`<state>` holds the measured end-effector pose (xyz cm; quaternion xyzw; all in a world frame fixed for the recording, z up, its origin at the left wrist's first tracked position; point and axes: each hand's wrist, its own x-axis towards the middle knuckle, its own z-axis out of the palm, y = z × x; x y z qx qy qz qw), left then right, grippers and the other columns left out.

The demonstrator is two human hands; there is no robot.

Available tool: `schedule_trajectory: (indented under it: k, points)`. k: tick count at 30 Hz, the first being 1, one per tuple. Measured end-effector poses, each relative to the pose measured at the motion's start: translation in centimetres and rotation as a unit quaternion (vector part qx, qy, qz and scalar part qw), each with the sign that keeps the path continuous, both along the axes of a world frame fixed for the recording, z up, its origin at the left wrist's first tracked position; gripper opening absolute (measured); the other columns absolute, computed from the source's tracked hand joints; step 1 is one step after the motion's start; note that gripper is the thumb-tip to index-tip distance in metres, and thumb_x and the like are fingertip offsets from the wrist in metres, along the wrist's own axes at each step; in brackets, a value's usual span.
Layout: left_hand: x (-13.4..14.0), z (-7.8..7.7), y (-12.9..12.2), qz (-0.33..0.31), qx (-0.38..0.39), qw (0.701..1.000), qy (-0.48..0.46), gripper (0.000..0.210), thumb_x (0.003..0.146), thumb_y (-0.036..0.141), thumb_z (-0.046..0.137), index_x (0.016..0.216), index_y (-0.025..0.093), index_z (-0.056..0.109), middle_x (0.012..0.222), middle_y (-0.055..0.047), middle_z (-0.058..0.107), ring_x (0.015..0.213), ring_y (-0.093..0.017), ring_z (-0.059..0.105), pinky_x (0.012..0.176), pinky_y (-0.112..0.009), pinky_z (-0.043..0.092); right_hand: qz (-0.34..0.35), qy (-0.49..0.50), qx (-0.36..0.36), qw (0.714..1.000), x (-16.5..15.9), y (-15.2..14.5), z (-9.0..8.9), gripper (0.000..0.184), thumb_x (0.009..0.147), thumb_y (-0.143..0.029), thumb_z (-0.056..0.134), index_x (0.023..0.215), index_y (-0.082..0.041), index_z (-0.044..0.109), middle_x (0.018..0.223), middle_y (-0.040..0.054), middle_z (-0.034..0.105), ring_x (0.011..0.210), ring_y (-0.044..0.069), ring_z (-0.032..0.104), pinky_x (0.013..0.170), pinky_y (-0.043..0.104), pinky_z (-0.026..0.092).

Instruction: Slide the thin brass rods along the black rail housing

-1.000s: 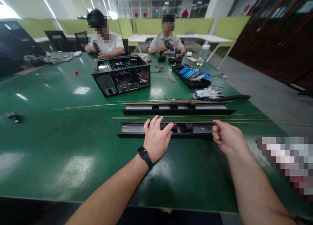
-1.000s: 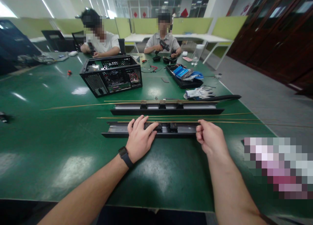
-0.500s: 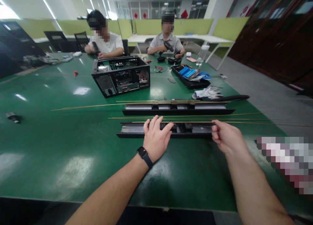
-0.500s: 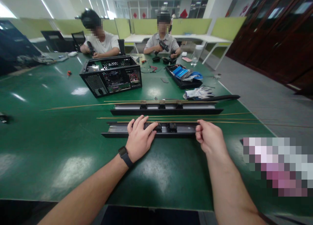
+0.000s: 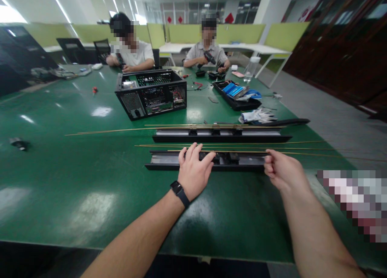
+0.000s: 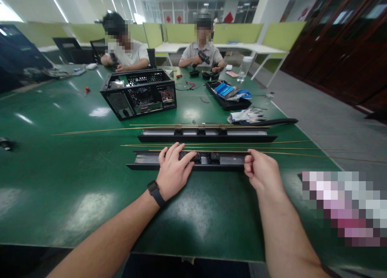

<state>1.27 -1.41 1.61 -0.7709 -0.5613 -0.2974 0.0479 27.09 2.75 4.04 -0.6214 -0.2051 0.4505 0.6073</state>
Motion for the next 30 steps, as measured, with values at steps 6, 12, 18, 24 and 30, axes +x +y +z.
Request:
schedule_trajectory:
  k: [6,12,18,24,30]
  points:
    - [0.07,-0.01,0.01,0.000,0.001,1.000,-0.003,0.031,0.096,0.033,0.054,0.125,0.037,0.063,0.143,-0.009,0.053,0.141,-0.029,0.038,0.115,-0.056,0.023,0.016,-0.006,-0.010,1.000,-0.20,-0.10,0.18,0.010,0.082,-0.015,0.062,0.074,-0.018,0.056,0.049,-0.0051,0.052,0.028,0.006,0.036,0.022,0.016,0.018]
    - [0.02,0.09,-0.02,0.000,-0.005,1.000,0.001,0.031,0.096,0.033,0.053,0.125,0.037,0.062,0.143,-0.008,0.053,0.142,-0.028,0.038,0.116,-0.055,0.022,0.005,-0.005,0.005,1.000,0.16,0.01,-0.13,0.013,0.083,-0.013,0.061,0.073,-0.018,0.055,0.050,-0.0059,0.052,0.029,0.005,0.036,0.023,0.016,0.020]
    - [0.02,0.06,-0.01,0.000,-0.003,1.000,0.000,0.031,0.096,0.033,0.053,0.125,0.037,0.063,0.142,-0.008,0.053,0.141,-0.028,0.038,0.116,-0.055,0.023,-0.020,0.021,-0.010,1.000,-0.02,0.04,0.32,0.013,0.085,-0.012,0.058,0.074,-0.019,0.055,0.049,-0.0065,0.050,0.029,0.006,0.035,0.023,0.016,0.020]
    - [0.06,0.04,-0.02,0.002,-0.002,1.000,-0.004,0.031,0.096,0.033,0.053,0.124,0.037,0.063,0.142,-0.008,0.053,0.141,-0.029,0.039,0.116,-0.055,0.022,0.012,0.013,-0.014,1.000,-0.21,-0.08,0.44,0.007,0.083,-0.015,0.061,0.077,-0.017,0.059,0.049,-0.0053,0.051,0.028,0.006,0.034,0.022,0.016,0.019]
    - [0.06,0.05,-0.03,0.002,0.001,1.000,-0.007,0.030,0.095,0.033,0.055,0.124,0.037,0.064,0.142,-0.007,0.054,0.140,-0.029,0.039,0.116,-0.055,0.022,0.023,0.012,-0.009,1.000,-0.18,-0.09,0.24,0.004,0.082,-0.015,0.062,0.079,-0.017,0.060,0.049,-0.0058,0.050,0.028,0.005,0.035,0.022,0.016,0.019]
